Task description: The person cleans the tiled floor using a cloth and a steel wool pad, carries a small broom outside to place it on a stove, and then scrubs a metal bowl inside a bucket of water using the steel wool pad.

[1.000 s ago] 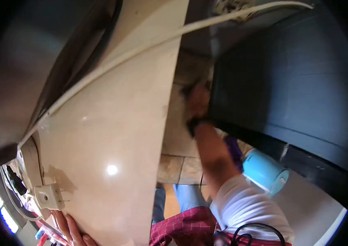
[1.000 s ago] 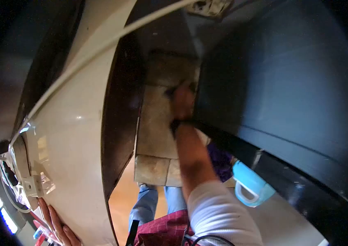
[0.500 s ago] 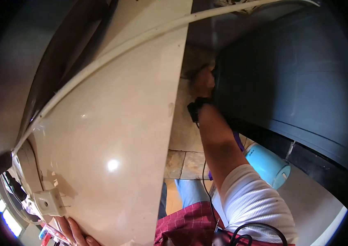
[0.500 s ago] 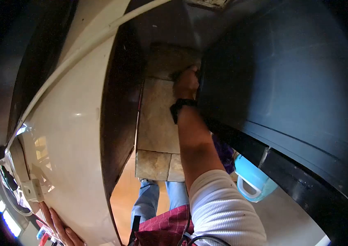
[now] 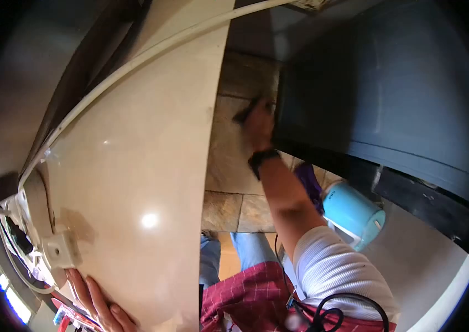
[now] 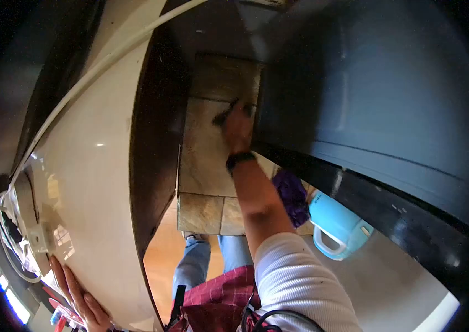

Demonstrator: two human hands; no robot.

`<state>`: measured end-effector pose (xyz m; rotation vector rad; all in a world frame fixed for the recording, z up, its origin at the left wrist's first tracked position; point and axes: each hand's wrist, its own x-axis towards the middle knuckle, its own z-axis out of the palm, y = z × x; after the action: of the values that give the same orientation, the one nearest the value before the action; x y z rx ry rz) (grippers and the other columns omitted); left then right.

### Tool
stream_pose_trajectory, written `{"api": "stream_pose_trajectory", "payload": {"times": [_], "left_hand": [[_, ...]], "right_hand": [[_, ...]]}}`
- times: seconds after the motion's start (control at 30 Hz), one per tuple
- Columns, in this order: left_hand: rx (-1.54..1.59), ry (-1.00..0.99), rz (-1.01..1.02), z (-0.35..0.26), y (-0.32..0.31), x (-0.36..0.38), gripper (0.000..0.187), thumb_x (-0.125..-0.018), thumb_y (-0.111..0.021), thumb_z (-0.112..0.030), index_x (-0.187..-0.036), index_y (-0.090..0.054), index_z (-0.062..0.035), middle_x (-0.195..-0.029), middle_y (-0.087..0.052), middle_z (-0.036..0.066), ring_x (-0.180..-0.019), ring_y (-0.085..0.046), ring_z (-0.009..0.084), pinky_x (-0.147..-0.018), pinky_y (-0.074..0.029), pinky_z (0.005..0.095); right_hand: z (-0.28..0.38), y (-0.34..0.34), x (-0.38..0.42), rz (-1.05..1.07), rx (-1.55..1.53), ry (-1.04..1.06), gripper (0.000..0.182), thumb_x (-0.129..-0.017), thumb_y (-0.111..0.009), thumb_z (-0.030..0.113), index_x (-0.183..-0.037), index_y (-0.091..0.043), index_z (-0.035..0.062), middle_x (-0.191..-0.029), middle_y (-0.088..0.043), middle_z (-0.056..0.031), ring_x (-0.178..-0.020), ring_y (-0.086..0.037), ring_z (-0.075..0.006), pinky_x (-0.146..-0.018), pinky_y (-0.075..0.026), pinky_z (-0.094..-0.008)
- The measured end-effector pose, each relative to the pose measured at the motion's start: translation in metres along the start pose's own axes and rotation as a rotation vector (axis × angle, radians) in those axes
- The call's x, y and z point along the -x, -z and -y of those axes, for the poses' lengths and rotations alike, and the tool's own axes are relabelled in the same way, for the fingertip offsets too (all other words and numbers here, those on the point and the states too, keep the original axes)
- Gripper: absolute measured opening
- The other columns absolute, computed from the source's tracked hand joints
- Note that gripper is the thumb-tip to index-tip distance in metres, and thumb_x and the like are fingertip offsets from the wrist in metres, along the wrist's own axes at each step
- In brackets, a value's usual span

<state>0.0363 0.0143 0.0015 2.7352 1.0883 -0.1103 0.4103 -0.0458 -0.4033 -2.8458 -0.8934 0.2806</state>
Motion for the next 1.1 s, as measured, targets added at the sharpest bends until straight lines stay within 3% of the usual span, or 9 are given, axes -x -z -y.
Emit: {"api": "stream_pose_trajectory", "payload": {"times": [0.17, 0.33, 0.5, 0.7, 0.77, 0.83, 0.97, 1.03, 1.1], "left_hand": [[0.053, 0.036, -0.028, 0.003, 0.0, 0.005, 0.053, -0.096, -0.025, -0.029, -0.139, -0.029, 0.0011, -0.145, -0.021, 0.026, -0.134, -0.022, 0.0425, -0.109, -0.017, 0.0508], [0.068, -0.02, -0.09, 0.002, -0.012, 0.004, 0.054, -0.095, -0.023, -0.027, -0.139, -0.028, 0.0048, -0.146, -0.021, 0.025, -0.135, -0.021, 0.0415, -0.11, -0.017, 0.05], [0.049, -0.032, -0.07, 0.013, -0.011, 0.009, 0.055, -0.095, -0.022, -0.028, -0.139, -0.027, 0.0045, -0.146, -0.021, 0.024, -0.136, -0.021, 0.0388, -0.11, -0.017, 0.0481], [0.018, -0.058, -0.114, 0.013, -0.014, 0.012, 0.055, -0.096, -0.021, -0.029, -0.139, -0.028, 0.0038, -0.146, -0.022, 0.024, -0.135, -0.021, 0.0385, -0.11, -0.017, 0.0478], [0.087, -0.066, -0.134, 0.014, -0.017, 0.011, 0.054, -0.096, -0.021, -0.029, -0.139, -0.028, 0.0027, -0.146, -0.022, 0.023, -0.135, -0.021, 0.0381, -0.11, -0.016, 0.0474], [0.112, -0.063, -0.152, 0.011, -0.02, 0.013, 0.054, -0.096, -0.021, -0.028, -0.14, -0.028, 0.0023, -0.146, -0.022, 0.022, -0.136, -0.021, 0.0379, -0.11, -0.017, 0.0472], [0.113, -0.055, -0.16, 0.008, -0.021, 0.011, 0.054, -0.096, -0.022, -0.028, -0.14, -0.028, 0.0019, -0.146, -0.023, 0.021, -0.136, -0.021, 0.0368, -0.111, -0.016, 0.0467], [0.107, -0.055, -0.165, 0.008, -0.021, 0.012, 0.053, -0.096, -0.021, -0.028, -0.14, -0.028, 0.0019, -0.146, -0.023, 0.021, -0.136, -0.021, 0.0364, -0.111, -0.016, 0.0466], [0.116, -0.052, -0.164, 0.009, -0.02, 0.012, 0.053, -0.096, -0.021, -0.028, -0.14, -0.028, 0.0019, -0.146, -0.023, 0.021, -0.136, -0.021, 0.036, -0.111, -0.016, 0.0464]], "right_hand": [[-0.013, 0.011, 0.145, 0.333, -0.059, -0.191, 0.039, -0.084, -0.05, 0.011, -0.118, -0.037, -0.0024, -0.09, -0.062, -0.0242, -0.078, -0.063, -0.0389, -0.065, -0.052, -0.0458], [0.0, 0.023, 0.066, 0.217, -0.163, -0.179, 0.023, -0.089, -0.041, 0.011, -0.109, -0.042, 0.0014, -0.086, -0.063, -0.023, -0.076, -0.063, -0.0387, -0.063, -0.051, -0.0473], [-0.01, 0.011, 0.13, 0.173, -0.042, 0.047, 0.021, -0.092, -0.035, 0.013, -0.108, -0.043, 0.0016, -0.086, -0.063, -0.0226, -0.076, -0.064, -0.0384, -0.062, -0.052, -0.0455], [-0.07, 0.036, 0.127, 0.21, -0.074, -0.296, 0.023, -0.094, -0.034, 0.016, -0.109, -0.041, 0.001, -0.095, -0.061, -0.0237, -0.078, -0.064, -0.0378, -0.062, -0.052, -0.0437], [-0.079, 0.039, 0.115, 0.051, -0.127, -0.454, 0.021, -0.094, -0.036, 0.015, -0.109, -0.039, 0.0009, -0.096, -0.061, -0.0229, -0.079, -0.064, -0.0376, -0.062, -0.052, -0.0437], [-0.063, 0.022, 0.117, -0.022, -0.147, -0.497, 0.024, -0.089, -0.048, 0.01, -0.11, -0.038, 0.0036, -0.085, -0.061, -0.0176, -0.073, -0.065, -0.0327, -0.058, -0.054, -0.0396], [0.008, 0.004, 0.123, -0.088, -0.008, -0.203, 0.028, -0.083, -0.052, 0.006, -0.109, -0.04, 0.0079, -0.095, -0.059, -0.0196, -0.078, -0.064, -0.0349, -0.063, -0.053, -0.0422], [0.022, 0.011, 0.12, 0.105, -0.121, -0.065, 0.027, -0.082, -0.051, 0.005, -0.107, -0.042, 0.0082, -0.099, -0.057, -0.0194, -0.077, -0.064, -0.0361, -0.063, -0.053, -0.0436], [-0.018, 0.007, 0.119, 0.02, -0.098, -0.092, 0.023, -0.084, -0.049, 0.006, -0.105, -0.042, 0.0081, -0.091, -0.058, -0.0197, -0.076, -0.064, -0.0363, -0.061, -0.052, -0.0443]]}}
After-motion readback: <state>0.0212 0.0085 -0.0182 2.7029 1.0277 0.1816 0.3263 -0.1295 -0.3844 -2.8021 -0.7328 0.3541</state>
